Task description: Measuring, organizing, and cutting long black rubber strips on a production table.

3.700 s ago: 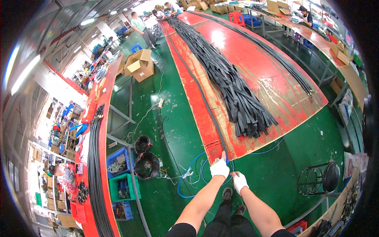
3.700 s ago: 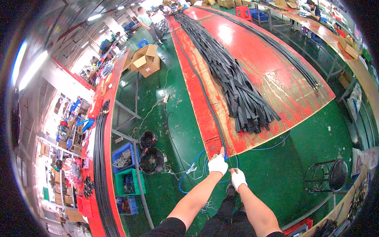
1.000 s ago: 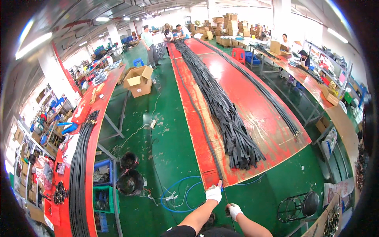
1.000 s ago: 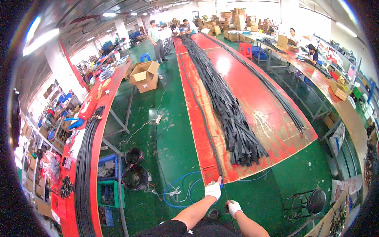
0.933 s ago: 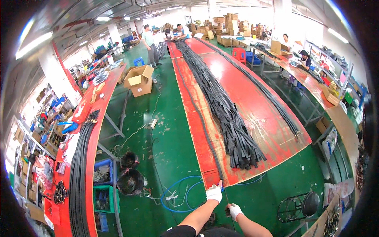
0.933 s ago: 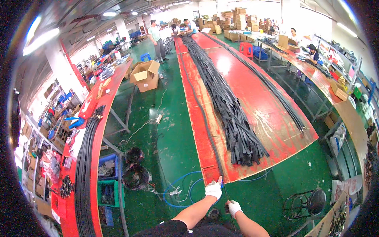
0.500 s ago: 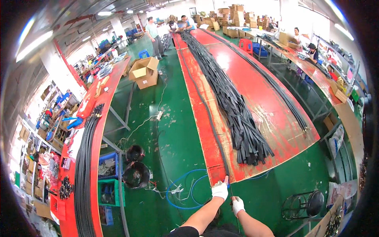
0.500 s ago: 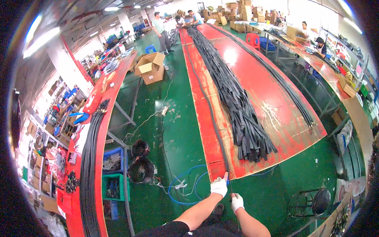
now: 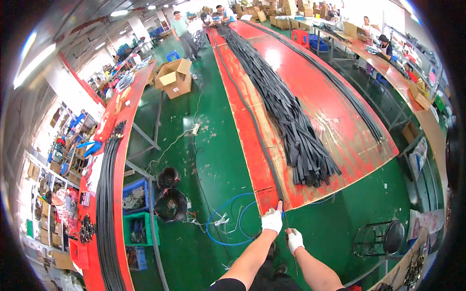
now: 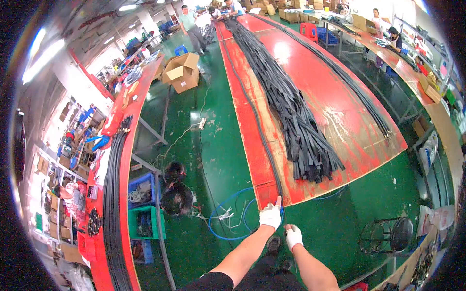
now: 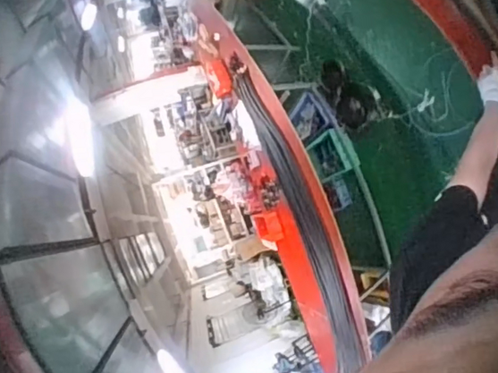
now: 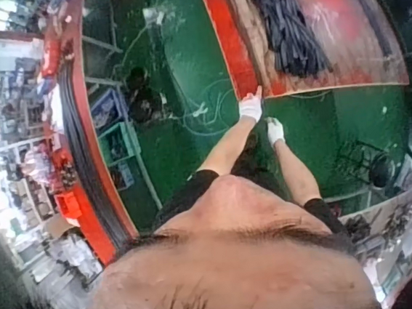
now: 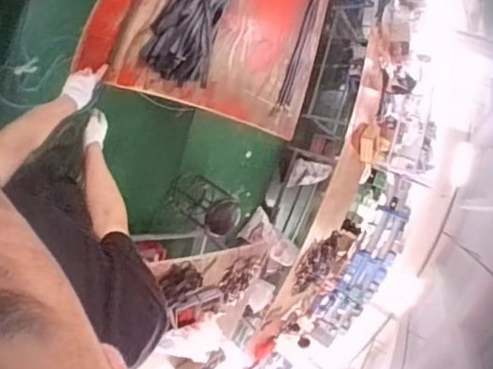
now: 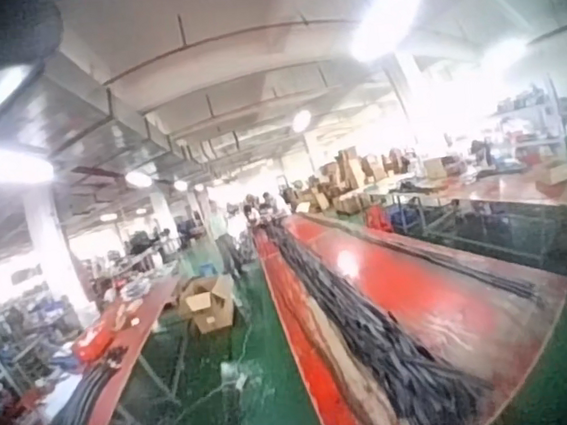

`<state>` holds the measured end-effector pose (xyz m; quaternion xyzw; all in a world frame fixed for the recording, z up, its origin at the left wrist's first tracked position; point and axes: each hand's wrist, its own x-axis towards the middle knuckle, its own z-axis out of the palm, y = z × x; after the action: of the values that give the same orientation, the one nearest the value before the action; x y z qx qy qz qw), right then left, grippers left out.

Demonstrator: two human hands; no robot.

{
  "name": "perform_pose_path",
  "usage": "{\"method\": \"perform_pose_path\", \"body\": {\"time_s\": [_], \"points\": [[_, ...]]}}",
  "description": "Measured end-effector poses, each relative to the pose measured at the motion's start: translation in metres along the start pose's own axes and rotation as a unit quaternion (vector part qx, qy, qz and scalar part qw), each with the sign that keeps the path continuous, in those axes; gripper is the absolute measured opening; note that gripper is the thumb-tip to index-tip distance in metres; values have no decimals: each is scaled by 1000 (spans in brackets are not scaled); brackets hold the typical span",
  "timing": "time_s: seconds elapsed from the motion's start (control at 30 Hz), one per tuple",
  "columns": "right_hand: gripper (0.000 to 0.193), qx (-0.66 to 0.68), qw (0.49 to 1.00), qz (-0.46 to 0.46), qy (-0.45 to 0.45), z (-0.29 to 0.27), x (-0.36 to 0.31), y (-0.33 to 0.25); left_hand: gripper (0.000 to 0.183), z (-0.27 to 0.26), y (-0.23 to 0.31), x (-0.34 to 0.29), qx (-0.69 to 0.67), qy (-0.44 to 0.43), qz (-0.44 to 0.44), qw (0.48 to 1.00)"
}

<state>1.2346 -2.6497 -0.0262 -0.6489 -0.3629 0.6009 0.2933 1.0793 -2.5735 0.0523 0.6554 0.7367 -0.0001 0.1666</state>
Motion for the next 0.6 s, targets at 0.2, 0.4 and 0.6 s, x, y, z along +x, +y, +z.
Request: {"method": "perform_pose_path", "body": {"time_s": [0.2,0.4,0.6], "points": [[34,4,999,26,-21,-5,-10,-19,66,2,2,0,6,-3,3,1000],[33,6,999,26,-30,-9,-15,-25,70,6,1,3,9,7,2,1000],[32,7,999,29,-39,-5,-15,-28,70,5,-2,-1,10,2,-4,1000]]}}
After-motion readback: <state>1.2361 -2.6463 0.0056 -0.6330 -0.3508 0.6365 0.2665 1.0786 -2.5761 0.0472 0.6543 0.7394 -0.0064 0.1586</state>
